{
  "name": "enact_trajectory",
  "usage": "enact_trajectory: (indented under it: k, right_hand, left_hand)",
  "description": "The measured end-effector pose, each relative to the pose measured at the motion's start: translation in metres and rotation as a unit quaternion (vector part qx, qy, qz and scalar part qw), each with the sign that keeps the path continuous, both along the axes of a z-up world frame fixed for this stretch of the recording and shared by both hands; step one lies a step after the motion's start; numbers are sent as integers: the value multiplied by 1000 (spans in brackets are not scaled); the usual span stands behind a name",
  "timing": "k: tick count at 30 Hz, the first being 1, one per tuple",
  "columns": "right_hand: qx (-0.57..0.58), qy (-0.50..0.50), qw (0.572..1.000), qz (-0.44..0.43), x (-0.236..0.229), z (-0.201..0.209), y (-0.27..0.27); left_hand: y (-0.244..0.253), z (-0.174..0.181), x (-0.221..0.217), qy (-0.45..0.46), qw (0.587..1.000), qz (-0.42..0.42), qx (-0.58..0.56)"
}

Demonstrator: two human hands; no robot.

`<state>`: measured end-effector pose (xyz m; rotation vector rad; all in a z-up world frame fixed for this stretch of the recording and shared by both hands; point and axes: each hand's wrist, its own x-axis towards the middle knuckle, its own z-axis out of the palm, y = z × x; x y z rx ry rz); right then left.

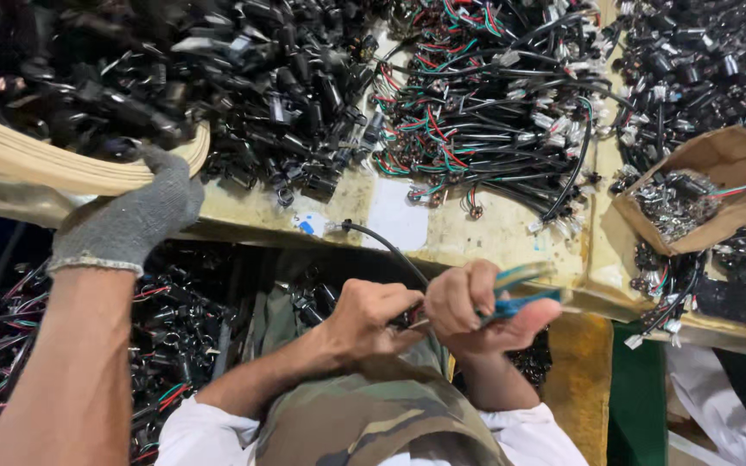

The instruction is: The person repeatedly picks up small black cylindrical electronic components with attached wires from a large pile on a table. Using a pair of pliers, they cut the wires near the component body and drop the separated parts onto the table. The process is continuous and repetitive throughout the clip.

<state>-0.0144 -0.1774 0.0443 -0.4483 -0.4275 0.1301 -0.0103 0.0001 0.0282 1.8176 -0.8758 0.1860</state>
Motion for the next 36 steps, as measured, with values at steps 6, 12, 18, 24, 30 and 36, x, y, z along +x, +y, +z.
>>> enact_trajectory:
  k: [6, 12, 18, 24, 30, 36]
  right_hand:
    - [12, 9, 1000, 2, -6, -8, -6]
    - [-12, 81, 995, -65, -20, -8, 0]
    - [-113, 61, 982, -140, -23, -3, 12]
    - [-41, 177, 967, -177, -9, -37, 13]
    - [-422, 224, 811, -337, 39, -87, -18]
    - [-838, -44, 387, -383, 81, -117, -29]
  left_hand:
    - [-2, -6, -7, -3, 1000, 14, 19]
    - [-8, -7, -20, 42, 998, 27, 25]
    - [-7, -11, -8, 47, 998, 18, 35]
    - [3, -27, 7, 28, 988, 67, 139]
    - [27, -53, 47, -79, 980, 107, 150]
    - [62, -92, 100, -185, 873, 419, 168]
